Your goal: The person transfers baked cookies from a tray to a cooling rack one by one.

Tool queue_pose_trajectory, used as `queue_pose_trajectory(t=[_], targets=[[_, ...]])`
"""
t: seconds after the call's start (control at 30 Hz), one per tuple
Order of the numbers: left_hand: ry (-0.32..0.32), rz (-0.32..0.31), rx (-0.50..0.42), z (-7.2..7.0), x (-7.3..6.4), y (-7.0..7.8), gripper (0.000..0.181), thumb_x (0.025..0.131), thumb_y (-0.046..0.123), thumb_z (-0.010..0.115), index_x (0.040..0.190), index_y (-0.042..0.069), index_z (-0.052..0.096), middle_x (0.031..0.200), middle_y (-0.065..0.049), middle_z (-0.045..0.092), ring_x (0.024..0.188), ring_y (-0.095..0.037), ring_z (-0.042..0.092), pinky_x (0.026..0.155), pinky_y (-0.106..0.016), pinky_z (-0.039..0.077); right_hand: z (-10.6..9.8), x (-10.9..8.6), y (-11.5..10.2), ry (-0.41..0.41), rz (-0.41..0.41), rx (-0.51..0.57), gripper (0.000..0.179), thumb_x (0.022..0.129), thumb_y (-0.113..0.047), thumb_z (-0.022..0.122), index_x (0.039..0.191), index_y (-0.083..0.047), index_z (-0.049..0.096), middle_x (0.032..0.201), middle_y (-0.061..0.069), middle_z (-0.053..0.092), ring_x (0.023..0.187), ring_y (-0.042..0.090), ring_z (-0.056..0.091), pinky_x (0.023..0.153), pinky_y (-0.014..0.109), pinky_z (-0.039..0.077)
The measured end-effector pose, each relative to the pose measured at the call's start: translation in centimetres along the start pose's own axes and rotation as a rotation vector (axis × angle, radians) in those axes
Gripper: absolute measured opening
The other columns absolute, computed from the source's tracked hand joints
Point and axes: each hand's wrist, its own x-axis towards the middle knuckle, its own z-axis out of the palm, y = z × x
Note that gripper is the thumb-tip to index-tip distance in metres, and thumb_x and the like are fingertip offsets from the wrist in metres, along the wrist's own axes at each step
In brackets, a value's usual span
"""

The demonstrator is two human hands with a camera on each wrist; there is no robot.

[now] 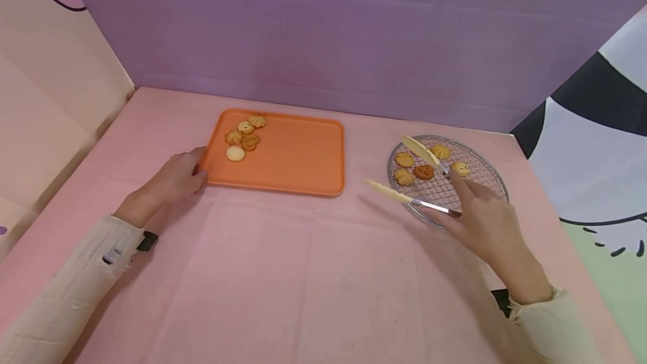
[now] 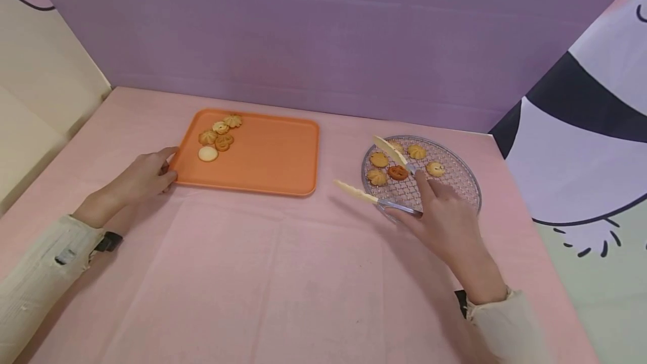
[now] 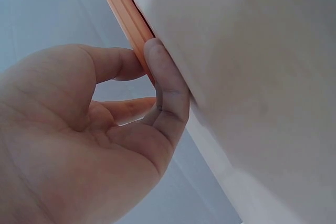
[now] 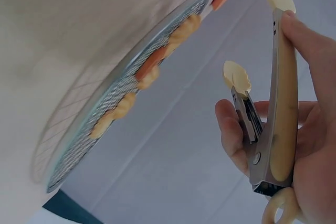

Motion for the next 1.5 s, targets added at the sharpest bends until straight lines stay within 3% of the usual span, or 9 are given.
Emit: queue_pose_trajectory(t=[0.27,0.53,0.7,0.8,1.0,1.07,1.23,1.4,1.5], targets=[[0.006,0.002,0.003,0.1,0.0,-0.1,0.058,0.096,0.004,0.051,0.146,-0.016,0.030,0.099,-0.024,0.061,0.077,-0.025,0.061,0.076,-0.039,0.049,0.1,1.2,-1.8,0.005,-0.064,0.019,0.091,0.075,-0.060,0.077,0.138,0.001,0.054,0.119,0.031,0.063,0.100,0.051,0.063,0.064,0.061,0.053],[-0.006,-0.002,0.008,-0.1,-0.1,0.0,0.059,0.097,0.005,0.051,0.147,-0.016,0.028,0.103,-0.025,0.060,0.080,-0.026,0.061,0.078,-0.040,0.048,0.5,2.9,-3.9,0.004,-0.153,0.036,0.098,0.088,-0.080,0.039,0.139,0.002,0.053,0.118,0.028,0.065,0.098,0.048,0.065,0.064,0.058,0.055],[0.000,0.002,0.008,0.0,0.0,-0.1,0.059,0.097,0.004,0.051,0.147,-0.016,0.029,0.101,-0.025,0.060,0.082,-0.028,0.060,0.079,-0.041,0.048,1.2,4.2,-5.3,0.004,-0.210,0.054,0.090,0.086,-0.072,0.055,0.135,0.004,0.056,0.116,0.024,0.066,0.096,0.043,0.066,0.065,0.053,0.056],[-0.006,0.002,0.001,0.2,0.0,-0.1,0.058,0.097,0.004,0.052,0.147,-0.016,0.029,0.100,-0.024,0.060,0.083,-0.029,0.060,0.079,-0.041,0.047,1.6,4.9,-6.1,0.010,-0.238,0.064,0.086,0.084,-0.067,0.063,0.130,0.005,0.057,0.109,0.021,0.066,0.087,0.039,0.066,0.059,0.049,0.055],[-0.015,-0.011,-0.005,0.1,-0.2,-0.2,0.059,0.097,0.005,0.052,0.147,-0.016,0.029,0.099,-0.023,0.060,0.078,-0.025,0.060,0.075,-0.038,0.048,2.9,6.3,-7.7,0.025,-0.285,0.077,0.095,0.088,-0.077,0.044,0.133,0.006,0.055,0.100,0.019,0.067,0.078,0.034,0.066,0.052,0.044,0.052],[-0.017,-0.021,-0.004,0.0,-0.3,-0.2,0.059,0.098,0.005,0.052,0.148,-0.015,0.028,0.102,-0.024,0.059,0.078,-0.024,0.060,0.076,-0.038,0.049,3.2,6.8,-8.2,0.006,-0.281,0.101,0.097,0.088,-0.078,0.042,0.137,0.006,0.052,0.098,0.018,0.067,0.078,0.034,0.066,0.053,0.043,0.053],[-0.023,-0.037,0.001,-0.2,-0.3,-0.3,0.060,0.098,0.006,0.051,0.149,-0.014,0.027,0.099,-0.023,0.060,0.076,-0.023,0.060,0.075,-0.037,0.049,4.1,8.2,-9.5,-0.067,-0.261,0.132,0.094,0.085,-0.067,0.062,0.142,0.007,0.046,0.093,0.017,0.068,0.074,0.032,0.065,0.057,0.042,0.054],[-0.010,-0.027,0.005,-0.1,-0.3,-0.2,0.059,0.098,0.006,0.051,0.148,-0.015,0.028,0.094,-0.020,0.060,0.074,-0.022,0.060,0.074,-0.037,0.048,5.2,9.7,-10.6,-0.146,-0.251,0.089,0.086,0.085,-0.061,0.068,0.137,0.005,0.052,0.096,0.017,0.069,0.076,0.030,0.067,0.055,0.040,0.053],[0.000,-0.015,0.006,0.0,-0.2,-0.1,0.059,0.098,0.006,0.051,0.148,-0.015,0.028,0.093,-0.019,0.060,0.076,-0.023,0.060,0.076,-0.039,0.048,6.1,10.4,-11.0,-0.165,-0.260,0.070,0.076,0.086,-0.061,0.066,0.128,0.001,0.059,0.086,0.011,0.068,0.067,0.025,0.063,0.050,0.035,0.050]])
